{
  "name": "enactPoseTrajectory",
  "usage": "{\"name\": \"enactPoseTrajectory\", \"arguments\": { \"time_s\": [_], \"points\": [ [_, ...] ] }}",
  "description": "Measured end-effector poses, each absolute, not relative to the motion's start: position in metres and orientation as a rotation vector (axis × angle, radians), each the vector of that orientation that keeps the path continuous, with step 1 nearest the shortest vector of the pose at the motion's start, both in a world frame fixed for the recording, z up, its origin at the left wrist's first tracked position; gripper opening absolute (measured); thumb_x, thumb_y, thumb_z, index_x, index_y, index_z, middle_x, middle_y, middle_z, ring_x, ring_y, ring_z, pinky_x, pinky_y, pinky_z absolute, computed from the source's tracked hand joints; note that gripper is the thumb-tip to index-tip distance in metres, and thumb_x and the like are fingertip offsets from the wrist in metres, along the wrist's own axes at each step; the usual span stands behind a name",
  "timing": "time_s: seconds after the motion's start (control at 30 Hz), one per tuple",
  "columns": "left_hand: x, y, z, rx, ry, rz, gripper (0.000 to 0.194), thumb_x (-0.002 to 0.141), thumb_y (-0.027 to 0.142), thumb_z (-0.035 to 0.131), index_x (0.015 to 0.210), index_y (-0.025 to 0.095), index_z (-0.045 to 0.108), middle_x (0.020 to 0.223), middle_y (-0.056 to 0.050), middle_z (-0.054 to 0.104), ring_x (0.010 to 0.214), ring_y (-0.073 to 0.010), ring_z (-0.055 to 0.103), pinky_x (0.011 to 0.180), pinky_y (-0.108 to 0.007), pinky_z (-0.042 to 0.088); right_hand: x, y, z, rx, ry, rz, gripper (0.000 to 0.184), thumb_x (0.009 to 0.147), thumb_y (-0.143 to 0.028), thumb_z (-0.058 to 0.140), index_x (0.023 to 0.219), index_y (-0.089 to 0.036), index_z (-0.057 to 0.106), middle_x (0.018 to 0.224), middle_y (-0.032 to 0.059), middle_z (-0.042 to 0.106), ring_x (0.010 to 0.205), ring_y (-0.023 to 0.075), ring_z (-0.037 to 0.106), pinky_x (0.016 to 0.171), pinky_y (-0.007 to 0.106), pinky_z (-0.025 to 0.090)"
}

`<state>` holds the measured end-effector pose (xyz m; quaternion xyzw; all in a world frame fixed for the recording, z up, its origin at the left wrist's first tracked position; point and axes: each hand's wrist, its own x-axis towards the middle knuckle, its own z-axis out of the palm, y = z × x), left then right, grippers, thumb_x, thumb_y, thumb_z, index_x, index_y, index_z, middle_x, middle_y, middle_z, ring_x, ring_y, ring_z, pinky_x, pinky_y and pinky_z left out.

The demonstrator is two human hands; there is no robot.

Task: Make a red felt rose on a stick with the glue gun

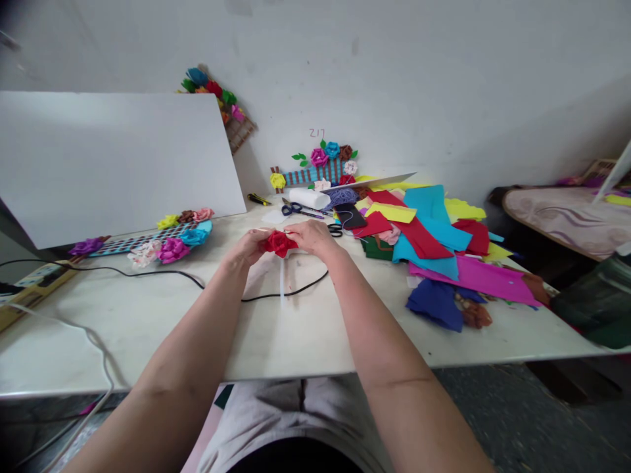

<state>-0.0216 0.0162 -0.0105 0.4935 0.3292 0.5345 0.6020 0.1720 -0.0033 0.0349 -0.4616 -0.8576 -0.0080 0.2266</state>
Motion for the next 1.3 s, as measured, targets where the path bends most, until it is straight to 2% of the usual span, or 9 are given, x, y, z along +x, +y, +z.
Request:
{"name": "enactPoseTrajectory", "arguments": {
  "time_s": [0.2, 0.53, 0.67, 0.77, 0.83, 0.97, 1.1, 1.3],
  "points": [
    [-0.021, 0.015, -0.009, 1.213, 0.791, 1.244, 0.015, 0.062, 0.023, 0.069, 0.066, 0.008, 0.071, 0.059, -0.005, 0.06, 0.055, -0.0141, 0.052, 0.056, -0.027, 0.039, 0.176, -0.007, 0.04, -1.265, -2.348, 0.132, 0.031, 0.089, -0.028, 0.057, 0.117, -0.03, 0.07, 0.115, 0.0027, 0.072, 0.106, 0.0227, 0.068, 0.091, 0.033, 0.051],
    [-0.026, 0.016, -0.009, 1.25, 0.782, 1.29, 0.015, 0.059, 0.025, 0.072, 0.059, 0.01, 0.067, 0.055, -0.004, 0.057, 0.05, -0.0121, 0.047, 0.053, -0.027, 0.034, 0.171, 0.002, 0.029, -1.148, -2.356, 0.157, 0.032, 0.089, -0.023, 0.056, 0.118, -0.027, 0.07, 0.118, 0.0034, 0.07, 0.111, 0.0202, 0.066, 0.095, 0.03, 0.05],
    [-0.023, 0.017, -0.007, 1.193, 0.803, 1.292, 0.027, 0.065, 0.039, 0.076, 0.064, 0.012, 0.069, 0.06, -0.006, 0.063, 0.055, -0.0152, 0.054, 0.056, -0.027, 0.039, 0.171, 0.0, 0.032, -1.136, -2.364, 0.082, 0.033, 0.09, -0.021, 0.054, 0.119, -0.026, 0.069, 0.118, 0.0052, 0.07, 0.11, 0.0205, 0.067, 0.093, 0.029, 0.05],
    [-0.021, 0.016, -0.003, 1.135, 0.795, 1.244, 0.041, 0.07, 0.055, 0.07, 0.07, 0.014, 0.07, 0.071, -0.01, 0.068, 0.07, -0.0225, 0.063, 0.066, -0.032, 0.046, 0.172, -0.001, 0.033, -1.15, -2.351, 0.032, 0.035, 0.09, -0.019, 0.053, 0.12, -0.029, 0.068, 0.116, 0.0041, 0.071, 0.108, 0.0203, 0.068, 0.092, 0.029, 0.05],
    [-0.021, 0.014, -0.002, 1.129, 0.78, 1.237, 0.043, 0.07, 0.057, 0.068, 0.071, 0.014, 0.069, 0.072, -0.009, 0.068, 0.075, -0.0244, 0.065, 0.07, -0.034, 0.048, 0.173, -0.001, 0.033, -1.143, -2.338, 0.023, 0.036, 0.09, -0.018, 0.052, 0.121, -0.03, 0.067, 0.117, 0.0035, 0.07, 0.108, 0.0197, 0.067, 0.092, 0.029, 0.05],
    [-0.024, 0.01, -0.002, 1.159, 0.714, 1.261, 0.031, 0.063, 0.041, 0.073, 0.077, 0.014, 0.069, 0.08, -0.008, 0.069, 0.08, -0.0235, 0.065, 0.076, -0.036, 0.05, 0.175, 0.001, 0.032, -1.125, -2.307, 0.027, 0.037, 0.091, -0.02, 0.051, 0.123, -0.03, 0.066, 0.12, 0.0031, 0.069, 0.111, 0.0192, 0.066, 0.094, 0.028, 0.049],
    [-0.027, 0.01, -0.004, 1.219, 0.667, 1.209, 0.034, 0.053, 0.027, 0.077, 0.083, 0.012, 0.07, 0.083, -0.008, 0.069, 0.08, -0.0228, 0.065, 0.078, -0.037, 0.049, 0.176, 0.003, 0.031, -1.124, -2.288, 0.028, 0.034, 0.091, -0.021, 0.051, 0.121, -0.026, 0.068, 0.118, 0.0049, 0.07, 0.11, 0.0193, 0.067, 0.093, 0.028, 0.05],
    [-0.021, 0.011, -0.005, 1.303, 0.737, 1.24, 0.041, 0.048, 0.02, 0.082, 0.087, 0.013, 0.069, 0.084, -0.006, 0.07, 0.077, -0.0196, 0.064, 0.075, -0.033, 0.049, 0.175, 0.003, 0.03, -1.137, -2.276, -0.016, 0.033, 0.091, -0.02, 0.052, 0.119, -0.027, 0.069, 0.117, 0.0032, 0.071, 0.109, 0.0184, 0.067, 0.092, 0.028, 0.051]
  ]
}}
